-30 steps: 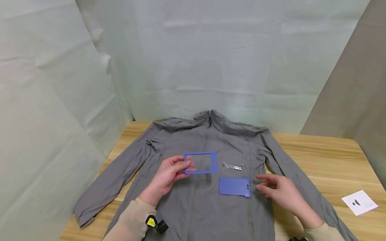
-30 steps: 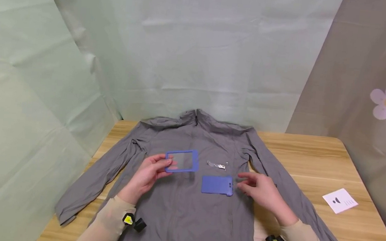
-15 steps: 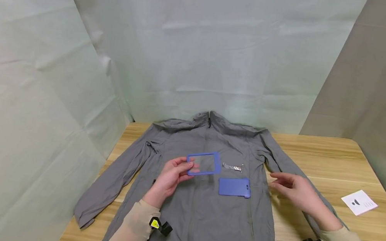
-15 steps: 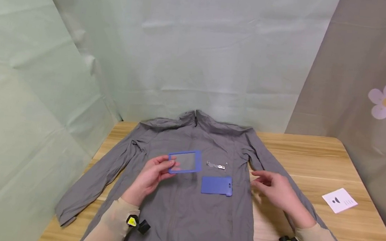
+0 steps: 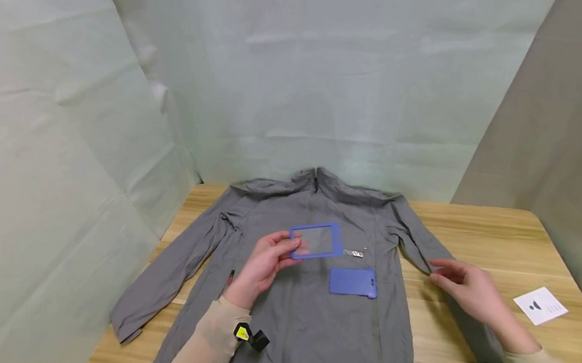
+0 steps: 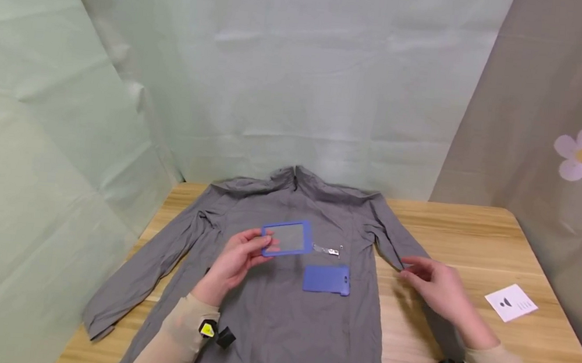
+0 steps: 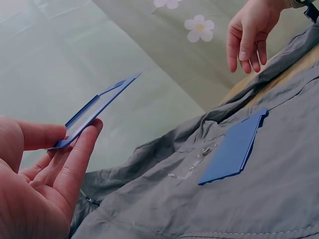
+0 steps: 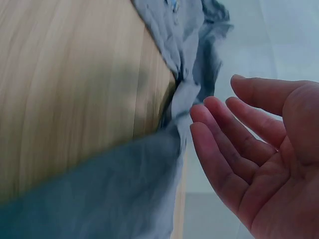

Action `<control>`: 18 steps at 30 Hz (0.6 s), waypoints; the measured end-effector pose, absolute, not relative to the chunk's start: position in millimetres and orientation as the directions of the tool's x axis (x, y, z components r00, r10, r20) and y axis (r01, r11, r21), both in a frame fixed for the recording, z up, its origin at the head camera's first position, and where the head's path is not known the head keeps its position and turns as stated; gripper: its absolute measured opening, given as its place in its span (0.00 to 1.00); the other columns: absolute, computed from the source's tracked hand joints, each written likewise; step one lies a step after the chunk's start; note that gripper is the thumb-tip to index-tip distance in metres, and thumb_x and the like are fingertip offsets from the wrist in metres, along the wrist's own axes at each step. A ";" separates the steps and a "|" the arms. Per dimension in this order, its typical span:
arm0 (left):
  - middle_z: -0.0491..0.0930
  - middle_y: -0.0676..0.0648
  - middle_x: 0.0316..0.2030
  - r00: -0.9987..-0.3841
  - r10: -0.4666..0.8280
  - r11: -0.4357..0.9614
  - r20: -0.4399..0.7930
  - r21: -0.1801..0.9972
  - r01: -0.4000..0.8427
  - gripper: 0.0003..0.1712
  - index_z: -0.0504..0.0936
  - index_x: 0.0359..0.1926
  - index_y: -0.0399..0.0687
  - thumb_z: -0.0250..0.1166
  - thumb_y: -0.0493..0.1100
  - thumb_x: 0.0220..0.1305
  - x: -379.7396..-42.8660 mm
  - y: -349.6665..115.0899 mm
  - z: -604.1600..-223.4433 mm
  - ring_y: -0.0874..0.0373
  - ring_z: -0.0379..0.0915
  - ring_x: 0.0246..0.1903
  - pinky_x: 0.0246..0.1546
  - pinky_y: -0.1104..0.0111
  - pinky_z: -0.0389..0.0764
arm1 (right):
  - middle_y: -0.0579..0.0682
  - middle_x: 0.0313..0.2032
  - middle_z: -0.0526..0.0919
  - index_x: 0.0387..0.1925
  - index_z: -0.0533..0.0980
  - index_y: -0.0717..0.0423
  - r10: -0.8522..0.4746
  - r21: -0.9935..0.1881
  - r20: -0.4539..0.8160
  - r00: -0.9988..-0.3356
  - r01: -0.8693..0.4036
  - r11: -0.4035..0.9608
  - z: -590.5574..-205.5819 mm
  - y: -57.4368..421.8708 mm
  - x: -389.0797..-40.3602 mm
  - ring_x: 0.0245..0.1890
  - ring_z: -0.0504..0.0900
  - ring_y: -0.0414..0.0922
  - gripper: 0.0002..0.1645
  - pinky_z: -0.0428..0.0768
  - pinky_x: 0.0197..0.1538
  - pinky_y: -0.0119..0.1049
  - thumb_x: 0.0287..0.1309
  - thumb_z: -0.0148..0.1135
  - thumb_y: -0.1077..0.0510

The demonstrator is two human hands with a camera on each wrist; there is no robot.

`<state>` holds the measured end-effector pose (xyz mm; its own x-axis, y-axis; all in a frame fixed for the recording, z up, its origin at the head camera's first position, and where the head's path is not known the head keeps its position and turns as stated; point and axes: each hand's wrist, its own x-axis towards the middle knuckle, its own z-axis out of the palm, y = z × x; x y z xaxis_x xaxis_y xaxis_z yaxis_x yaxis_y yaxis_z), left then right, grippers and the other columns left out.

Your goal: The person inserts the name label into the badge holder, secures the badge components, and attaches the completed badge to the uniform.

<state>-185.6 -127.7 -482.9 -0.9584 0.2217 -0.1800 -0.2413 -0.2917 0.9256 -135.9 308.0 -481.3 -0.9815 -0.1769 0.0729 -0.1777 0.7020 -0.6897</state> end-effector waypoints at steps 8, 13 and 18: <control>0.91 0.45 0.41 -0.960 0.223 -0.315 -0.171 0.919 -0.237 0.20 0.76 0.64 0.27 0.64 0.32 0.76 -185.5 -123.5 -483.3 0.56 0.91 0.41 0.42 0.67 0.90 | 0.58 0.51 0.90 0.63 0.82 0.63 -0.137 -0.677 0.020 -0.990 -0.114 0.727 -481.2 334.0 -133.7 0.41 0.85 0.34 0.25 0.84 0.38 0.31 0.74 0.69 0.52; 0.91 0.46 0.41 -0.957 0.241 -0.320 -0.161 0.918 -0.235 0.23 0.73 0.67 0.24 0.63 0.32 0.76 -183.8 -120.1 -482.0 0.56 0.91 0.41 0.43 0.67 0.90 | 0.60 0.51 0.89 0.64 0.80 0.65 -0.105 -0.648 0.015 -0.994 -0.090 0.756 -484.7 349.6 -132.0 0.42 0.85 0.36 0.27 0.83 0.37 0.31 0.74 0.69 0.51; 0.91 0.45 0.42 -0.955 0.252 -0.309 -0.158 0.922 -0.234 0.21 0.76 0.65 0.27 0.64 0.33 0.77 -181.7 -119.6 -481.0 0.57 0.91 0.42 0.44 0.67 0.90 | 0.62 0.48 0.90 0.62 0.81 0.66 -0.073 -0.619 0.056 -0.996 -0.092 0.780 -490.0 369.9 -128.6 0.38 0.80 0.25 0.26 0.81 0.33 0.30 0.74 0.69 0.52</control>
<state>-181.7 -119.6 -481.0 -0.9547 0.2521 -0.1583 -0.2344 -0.3089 0.9218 -128.6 369.9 -490.0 -0.9958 -0.0728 0.0560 -0.0918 0.7800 -0.6190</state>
